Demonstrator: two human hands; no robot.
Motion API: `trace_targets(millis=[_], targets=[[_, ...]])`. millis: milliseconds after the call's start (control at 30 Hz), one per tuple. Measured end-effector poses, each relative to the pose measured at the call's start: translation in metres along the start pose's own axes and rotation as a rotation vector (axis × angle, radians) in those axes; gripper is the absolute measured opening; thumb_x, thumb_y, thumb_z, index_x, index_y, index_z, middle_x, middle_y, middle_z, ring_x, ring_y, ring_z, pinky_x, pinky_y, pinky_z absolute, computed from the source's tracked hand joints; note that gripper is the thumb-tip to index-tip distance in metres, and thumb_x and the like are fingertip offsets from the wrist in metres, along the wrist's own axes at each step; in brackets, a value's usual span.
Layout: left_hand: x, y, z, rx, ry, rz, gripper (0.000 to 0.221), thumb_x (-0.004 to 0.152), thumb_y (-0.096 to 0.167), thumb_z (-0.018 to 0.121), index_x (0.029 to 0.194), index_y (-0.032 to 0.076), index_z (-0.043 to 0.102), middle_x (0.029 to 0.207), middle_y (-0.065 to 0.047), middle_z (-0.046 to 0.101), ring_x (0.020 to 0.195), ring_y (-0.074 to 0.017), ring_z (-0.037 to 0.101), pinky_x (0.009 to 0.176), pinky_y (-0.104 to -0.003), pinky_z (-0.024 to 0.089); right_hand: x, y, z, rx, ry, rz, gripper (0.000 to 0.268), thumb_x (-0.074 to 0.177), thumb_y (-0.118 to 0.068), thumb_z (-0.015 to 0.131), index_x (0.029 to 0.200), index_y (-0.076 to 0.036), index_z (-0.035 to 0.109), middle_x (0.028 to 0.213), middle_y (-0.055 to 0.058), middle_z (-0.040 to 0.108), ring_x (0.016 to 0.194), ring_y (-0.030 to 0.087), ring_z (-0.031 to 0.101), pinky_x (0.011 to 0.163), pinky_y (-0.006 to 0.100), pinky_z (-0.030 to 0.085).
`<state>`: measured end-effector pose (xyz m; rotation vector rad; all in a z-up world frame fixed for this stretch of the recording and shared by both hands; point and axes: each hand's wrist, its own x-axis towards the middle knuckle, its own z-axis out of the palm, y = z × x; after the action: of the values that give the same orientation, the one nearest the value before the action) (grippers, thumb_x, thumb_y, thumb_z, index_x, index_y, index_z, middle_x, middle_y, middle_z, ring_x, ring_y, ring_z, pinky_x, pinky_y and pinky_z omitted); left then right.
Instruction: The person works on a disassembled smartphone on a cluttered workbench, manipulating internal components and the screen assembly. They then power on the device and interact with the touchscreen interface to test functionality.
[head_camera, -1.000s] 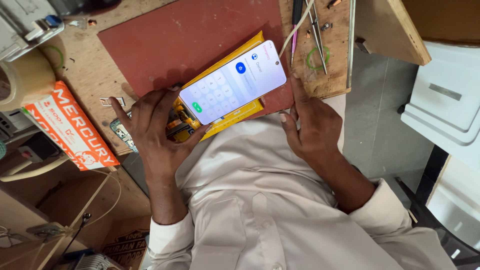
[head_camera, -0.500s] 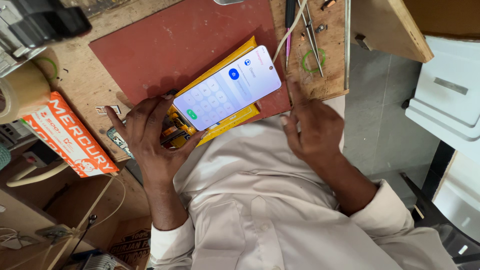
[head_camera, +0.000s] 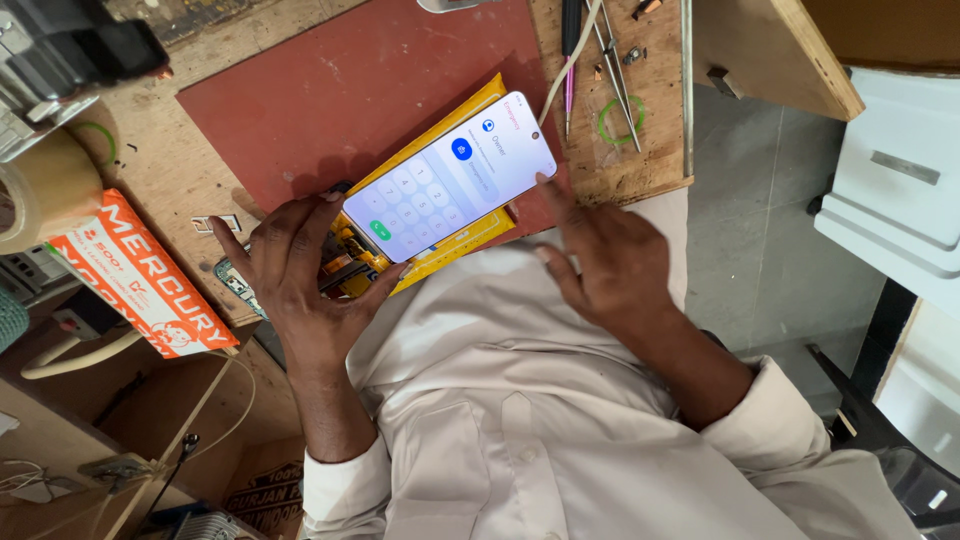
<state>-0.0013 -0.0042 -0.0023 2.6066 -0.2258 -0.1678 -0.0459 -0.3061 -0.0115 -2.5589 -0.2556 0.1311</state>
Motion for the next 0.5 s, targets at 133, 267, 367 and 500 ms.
trace_targets(millis=[133,267,367,500], targets=[[0.0,0.0,0.0,0.0,-0.002,0.0,0.078,0.074,0.053,0.095,0.134,0.011,0.067,0.131,-0.007,0.063,0.129,-0.0259,0.058,0.131,-0.064,0.007,-0.001,0.014,-0.005,0.021,0.065,0.135,0.058,0.102,-0.024,0.067,0.152,0.001,0.054,0.079,0.005,0.061,0.071,0.023,0.059,0.066,0.04,0.05],[0.001,0.0,-0.001,0.003,-0.006,0.003,0.078,0.074,0.053,0.095,0.133,0.011,0.067,0.131,-0.007,0.063,0.129,-0.0261,0.058,0.131,-0.064,0.007,0.002,0.007,-0.006,0.053,0.015,0.064,0.06,0.1,-0.026,0.07,0.152,-0.002,0.053,0.081,0.006,0.061,0.073,0.024,0.059,0.069,0.04,0.051],[0.002,0.001,-0.002,0.004,-0.013,0.003,0.079,0.073,0.053,0.095,0.133,0.011,0.067,0.131,-0.007,0.063,0.129,-0.0263,0.059,0.131,-0.063,0.007,0.007,-0.005,-0.002,0.034,-0.056,-0.079,0.065,0.096,-0.032,0.073,0.152,-0.005,0.052,0.089,0.009,0.064,0.077,0.026,0.061,0.071,0.04,0.052],[0.002,0.002,-0.002,0.015,-0.01,0.002,0.078,0.073,0.053,0.095,0.133,0.01,0.067,0.13,-0.007,0.064,0.128,-0.0262,0.06,0.131,-0.063,0.006,0.009,-0.007,-0.001,0.038,-0.094,-0.087,0.066,0.093,-0.03,0.075,0.151,-0.008,0.053,0.088,0.008,0.065,0.077,0.025,0.062,0.07,0.04,0.052]])
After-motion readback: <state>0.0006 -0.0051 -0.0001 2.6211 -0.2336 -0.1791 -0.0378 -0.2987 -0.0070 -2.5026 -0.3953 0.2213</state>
